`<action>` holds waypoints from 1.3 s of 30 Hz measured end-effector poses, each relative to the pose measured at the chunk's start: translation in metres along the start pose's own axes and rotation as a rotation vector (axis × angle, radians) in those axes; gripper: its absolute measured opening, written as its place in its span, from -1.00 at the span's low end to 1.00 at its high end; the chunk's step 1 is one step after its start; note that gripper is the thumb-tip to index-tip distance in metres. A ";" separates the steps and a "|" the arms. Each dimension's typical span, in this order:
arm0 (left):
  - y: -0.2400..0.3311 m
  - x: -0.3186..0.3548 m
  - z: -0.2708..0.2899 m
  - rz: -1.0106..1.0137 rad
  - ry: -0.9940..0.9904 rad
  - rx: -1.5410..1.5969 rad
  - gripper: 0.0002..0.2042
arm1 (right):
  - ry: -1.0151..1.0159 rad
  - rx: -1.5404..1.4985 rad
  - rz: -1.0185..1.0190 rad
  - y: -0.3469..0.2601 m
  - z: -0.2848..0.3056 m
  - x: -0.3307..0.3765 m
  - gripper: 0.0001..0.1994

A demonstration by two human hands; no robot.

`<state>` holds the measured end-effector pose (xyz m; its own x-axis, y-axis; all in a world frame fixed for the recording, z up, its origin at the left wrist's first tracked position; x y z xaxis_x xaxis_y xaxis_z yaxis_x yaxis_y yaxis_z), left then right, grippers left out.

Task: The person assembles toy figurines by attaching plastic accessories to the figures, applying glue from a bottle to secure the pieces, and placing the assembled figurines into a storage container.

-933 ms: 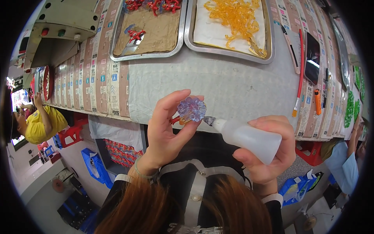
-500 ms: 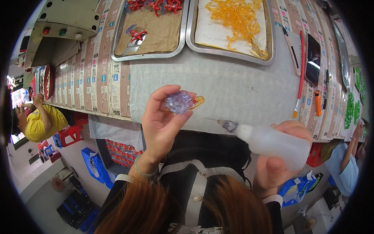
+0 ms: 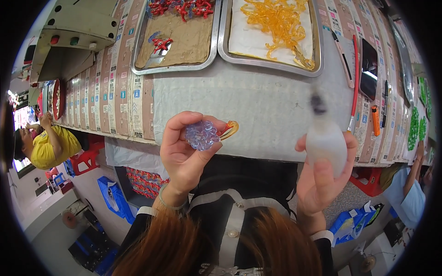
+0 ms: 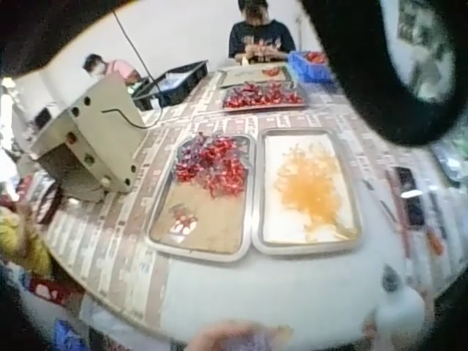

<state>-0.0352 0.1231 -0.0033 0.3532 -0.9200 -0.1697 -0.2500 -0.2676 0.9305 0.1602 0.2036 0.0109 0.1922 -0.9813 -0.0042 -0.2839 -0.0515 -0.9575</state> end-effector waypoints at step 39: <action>-0.079 0.016 -0.027 0.788 0.029 0.544 -0.72 | -0.329 -0.447 -0.590 0.063 -0.053 0.006 -0.65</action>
<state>0.0143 0.1367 -0.0706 -0.0752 -0.8869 0.4559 -0.8074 0.3224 0.4941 0.0932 0.1842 -0.0343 0.6741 -0.6685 0.3141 -0.3846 -0.6808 -0.6234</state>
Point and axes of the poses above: each hand's wrist, its own x-axis away from the middle knuckle, its own z-axis out of the back of the hand, y = z × x, the point moved 9 cm from there along -x, towards the middle knuckle, and after that the axes turned 3 degrees about -z, right-handed, at the moved point
